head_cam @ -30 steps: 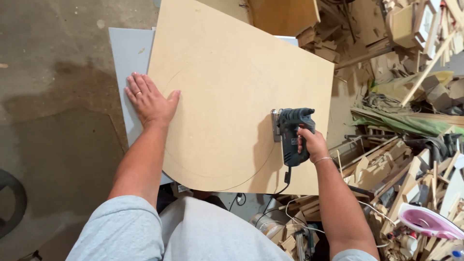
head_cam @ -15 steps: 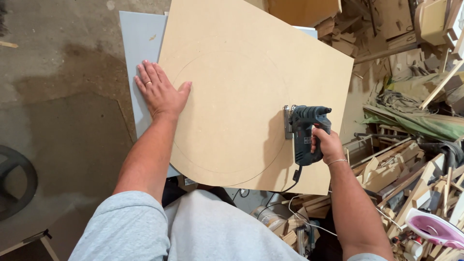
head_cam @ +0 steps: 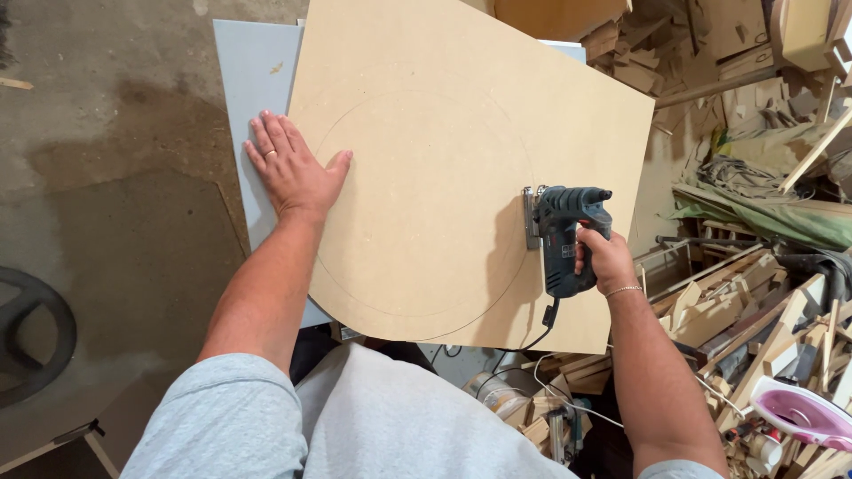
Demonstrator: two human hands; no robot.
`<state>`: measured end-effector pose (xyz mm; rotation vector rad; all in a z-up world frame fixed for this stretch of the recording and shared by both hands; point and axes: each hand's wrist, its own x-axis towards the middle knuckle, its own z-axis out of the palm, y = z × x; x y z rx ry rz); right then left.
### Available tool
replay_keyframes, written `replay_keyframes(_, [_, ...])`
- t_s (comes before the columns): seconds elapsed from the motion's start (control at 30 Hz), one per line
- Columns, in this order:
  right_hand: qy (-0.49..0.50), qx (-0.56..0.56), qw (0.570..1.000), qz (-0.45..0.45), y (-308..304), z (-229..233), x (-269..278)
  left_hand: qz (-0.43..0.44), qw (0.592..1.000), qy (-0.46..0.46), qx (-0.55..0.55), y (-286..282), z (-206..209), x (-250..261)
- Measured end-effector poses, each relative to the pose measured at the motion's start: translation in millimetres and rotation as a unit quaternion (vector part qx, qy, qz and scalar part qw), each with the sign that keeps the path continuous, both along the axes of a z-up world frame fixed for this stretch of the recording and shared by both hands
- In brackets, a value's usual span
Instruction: Cutting a circular shape from a wooden board using a jigsaw
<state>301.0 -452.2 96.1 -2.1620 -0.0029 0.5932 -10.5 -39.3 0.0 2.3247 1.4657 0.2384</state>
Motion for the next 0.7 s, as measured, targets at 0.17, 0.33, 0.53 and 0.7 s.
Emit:
replay_keyframes(0.17, [-0.002, 0.002, 1.0, 0.004, 2, -1, 1, -0.001, 1.0, 0.002, 0.004, 0, -2, 0])
replay_keyframes(0.33, [-0.003, 0.0, 1.0, 0.008, 6, 3, -1, 0.0, 1.0, 0.006, -0.001, 0, 0, 0])
replay_keyframes(0.53, [-0.004, -0.002, 1.0, 0.013, 9, 3, -1, 0.001, 1.0, 0.01, 0.0, 0, 0, 0])
replay_keyframes(0.7, [-0.005, 0.002, 1.0, 0.014, 5, 0, 4, 0.001, 1.0, 0.008, -0.002, 0, 2, 0])
